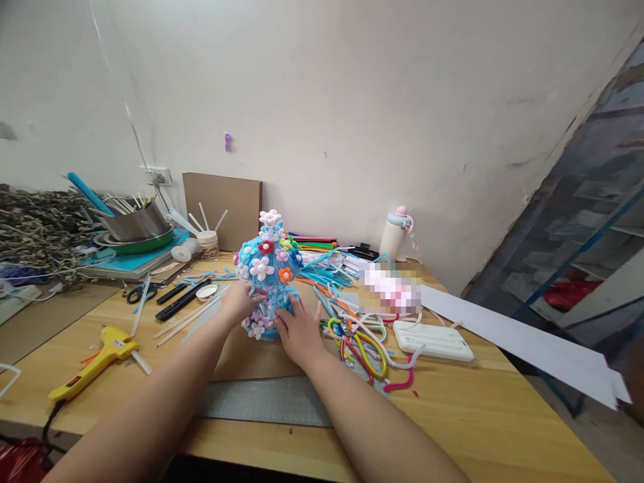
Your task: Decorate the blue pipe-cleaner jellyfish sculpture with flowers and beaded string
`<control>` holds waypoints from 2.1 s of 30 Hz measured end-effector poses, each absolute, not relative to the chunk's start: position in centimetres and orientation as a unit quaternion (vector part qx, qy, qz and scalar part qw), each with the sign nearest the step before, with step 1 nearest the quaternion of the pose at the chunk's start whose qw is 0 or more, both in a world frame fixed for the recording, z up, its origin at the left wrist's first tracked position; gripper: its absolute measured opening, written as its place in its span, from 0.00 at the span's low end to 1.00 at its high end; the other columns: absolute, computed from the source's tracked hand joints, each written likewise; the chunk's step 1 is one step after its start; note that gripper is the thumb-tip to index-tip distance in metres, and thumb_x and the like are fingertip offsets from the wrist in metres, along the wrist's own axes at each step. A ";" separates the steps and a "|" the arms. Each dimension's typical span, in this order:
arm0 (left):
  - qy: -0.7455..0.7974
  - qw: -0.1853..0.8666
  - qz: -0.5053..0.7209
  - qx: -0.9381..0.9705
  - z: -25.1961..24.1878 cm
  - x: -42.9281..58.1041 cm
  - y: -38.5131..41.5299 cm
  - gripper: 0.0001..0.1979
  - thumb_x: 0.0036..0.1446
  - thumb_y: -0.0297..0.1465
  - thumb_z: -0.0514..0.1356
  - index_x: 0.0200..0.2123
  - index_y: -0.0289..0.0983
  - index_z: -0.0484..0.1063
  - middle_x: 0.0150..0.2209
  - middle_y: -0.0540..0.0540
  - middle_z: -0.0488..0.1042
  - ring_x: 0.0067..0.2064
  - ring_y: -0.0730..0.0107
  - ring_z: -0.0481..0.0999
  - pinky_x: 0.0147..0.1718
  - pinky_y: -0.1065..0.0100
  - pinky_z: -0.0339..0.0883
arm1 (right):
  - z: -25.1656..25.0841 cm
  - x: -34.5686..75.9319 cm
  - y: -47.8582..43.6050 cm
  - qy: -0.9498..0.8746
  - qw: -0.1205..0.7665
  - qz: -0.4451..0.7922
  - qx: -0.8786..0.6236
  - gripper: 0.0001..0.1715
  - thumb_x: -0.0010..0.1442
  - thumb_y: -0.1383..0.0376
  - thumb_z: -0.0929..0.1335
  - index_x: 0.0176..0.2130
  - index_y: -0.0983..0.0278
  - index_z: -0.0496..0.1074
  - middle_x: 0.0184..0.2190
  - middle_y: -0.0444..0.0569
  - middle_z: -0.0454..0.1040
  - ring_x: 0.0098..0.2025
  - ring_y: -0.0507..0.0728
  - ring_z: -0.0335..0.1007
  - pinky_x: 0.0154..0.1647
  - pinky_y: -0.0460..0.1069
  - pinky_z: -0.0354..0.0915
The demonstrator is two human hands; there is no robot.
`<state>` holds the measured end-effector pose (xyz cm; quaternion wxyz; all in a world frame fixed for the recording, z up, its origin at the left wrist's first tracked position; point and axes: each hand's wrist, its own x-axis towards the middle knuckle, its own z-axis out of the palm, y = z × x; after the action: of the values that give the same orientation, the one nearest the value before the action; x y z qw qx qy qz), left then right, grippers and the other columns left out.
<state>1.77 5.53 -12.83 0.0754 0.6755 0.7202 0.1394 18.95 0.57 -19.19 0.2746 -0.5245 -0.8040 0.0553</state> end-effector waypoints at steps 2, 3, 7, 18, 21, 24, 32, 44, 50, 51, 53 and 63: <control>0.710 0.051 0.142 0.688 -13.1 1.2 5.1 0.10 0.51 0.37 0.59 0.35 0.43 0.79 0.43 0.45 0.76 0.48 0.55 0.72 0.41 0.62 0.63 | -19.1 18.9 0.5 -0.803 0.273 0.057 -0.526 0.18 0.67 0.57 0.58 0.49 0.53 0.72 0.64 0.53 0.58 0.68 0.67 0.45 0.59 0.78 0.34; 0.703 0.041 0.141 0.696 -13.2 1.0 4.7 0.09 0.50 0.36 0.60 0.33 0.45 0.79 0.42 0.46 0.76 0.48 0.56 0.71 0.42 0.62 0.62 | -19.0 18.9 0.5 -0.803 0.272 0.056 -0.527 0.18 0.67 0.57 0.58 0.49 0.53 0.72 0.64 0.53 0.58 0.68 0.67 0.45 0.60 0.78 0.34; 0.687 -0.002 0.139 0.713 -13.9 1.3 3.3 0.08 0.49 0.34 0.60 0.30 0.44 0.79 0.41 0.45 0.74 0.50 0.54 0.68 0.46 0.58 0.58 | -18.9 18.8 0.4 -0.803 0.265 0.054 -0.532 0.19 0.67 0.57 0.58 0.50 0.54 0.72 0.64 0.53 0.58 0.68 0.68 0.46 0.60 0.78 0.33; 0.688 -0.038 0.115 0.716 -13.9 3.4 2.2 0.14 0.56 0.28 0.52 0.31 0.38 0.79 0.42 0.38 0.74 0.51 0.51 0.66 0.47 0.54 0.56 | -18.9 18.9 0.3 -0.806 0.257 0.053 -0.530 0.19 0.67 0.58 0.58 0.50 0.55 0.72 0.64 0.54 0.57 0.68 0.68 0.44 0.59 0.78 0.34; 0.704 -0.023 0.106 0.702 -13.9 3.8 1.9 0.11 0.52 0.31 0.56 0.32 0.36 0.79 0.42 0.36 0.75 0.50 0.48 0.67 0.47 0.53 0.57 | -18.9 18.9 0.2 -0.807 0.256 0.053 -0.529 0.19 0.67 0.57 0.58 0.50 0.54 0.71 0.65 0.54 0.56 0.68 0.68 0.43 0.60 0.77 0.34; 0.731 0.005 0.106 0.674 -14.1 4.0 2.0 0.11 0.50 0.32 0.58 0.33 0.37 0.79 0.42 0.36 0.76 0.49 0.47 0.69 0.45 0.54 0.60 | -19.0 18.8 0.2 -0.805 0.254 0.056 -0.533 0.19 0.67 0.57 0.58 0.51 0.54 0.71 0.65 0.53 0.55 0.68 0.68 0.43 0.60 0.77 0.33; 0.788 0.063 0.130 0.598 -14.5 3.5 2.8 0.14 0.53 0.36 0.55 0.34 0.44 0.80 0.38 0.41 0.80 0.45 0.51 0.75 0.40 0.58 0.62 | -19.1 18.7 0.3 -0.801 0.254 0.070 -0.537 0.20 0.67 0.56 0.58 0.52 0.54 0.71 0.65 0.54 0.55 0.68 0.68 0.42 0.60 0.77 0.32; 0.804 0.030 0.139 0.577 -14.6 4.5 2.8 0.17 0.55 0.38 0.53 0.36 0.39 0.80 0.40 0.38 0.79 0.48 0.50 0.74 0.43 0.57 0.61 | -19.1 18.9 0.3 -0.801 0.250 0.069 -0.539 0.20 0.67 0.56 0.58 0.52 0.54 0.71 0.65 0.54 0.55 0.68 0.68 0.43 0.61 0.76 0.32; 0.806 0.017 0.124 0.578 -14.5 4.9 2.9 0.18 0.57 0.35 0.51 0.38 0.34 0.79 0.41 0.33 0.78 0.49 0.48 0.73 0.43 0.56 0.61 | -19.1 18.9 0.3 -0.800 0.252 0.077 -0.539 0.20 0.67 0.55 0.58 0.53 0.53 0.70 0.66 0.53 0.54 0.69 0.68 0.41 0.61 0.76 0.33; 0.806 0.017 0.122 0.579 -14.5 4.9 2.9 0.18 0.57 0.36 0.52 0.38 0.34 0.79 0.41 0.33 0.78 0.49 0.48 0.73 0.44 0.56 0.61 | -19.1 18.9 0.3 -0.800 0.251 0.078 -0.540 0.20 0.67 0.55 0.58 0.53 0.53 0.70 0.66 0.53 0.54 0.69 0.68 0.41 0.61 0.76 0.33; 0.804 0.017 0.119 0.582 -14.6 5.0 2.8 0.17 0.57 0.37 0.52 0.38 0.34 0.78 0.41 0.34 0.78 0.49 0.48 0.72 0.44 0.56 0.61 | -19.1 18.9 0.3 -0.798 0.251 0.080 -0.541 0.20 0.67 0.55 0.58 0.53 0.53 0.70 0.66 0.53 0.53 0.69 0.68 0.41 0.61 0.76 0.33; 0.792 0.023 0.142 0.594 -15.0 4.8 3.0 0.16 0.55 0.36 0.54 0.36 0.36 0.79 0.41 0.35 0.78 0.50 0.47 0.72 0.46 0.54 0.59 | -19.1 18.8 0.2 -0.801 0.246 0.074 -0.540 0.19 0.67 0.56 0.59 0.53 0.53 0.70 0.66 0.53 0.54 0.68 0.68 0.42 0.60 0.76 0.33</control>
<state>4.84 2.98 -14.96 0.0233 0.5936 0.7918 0.1420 18.84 0.20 -19.06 0.2463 -0.5400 -0.8014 0.0742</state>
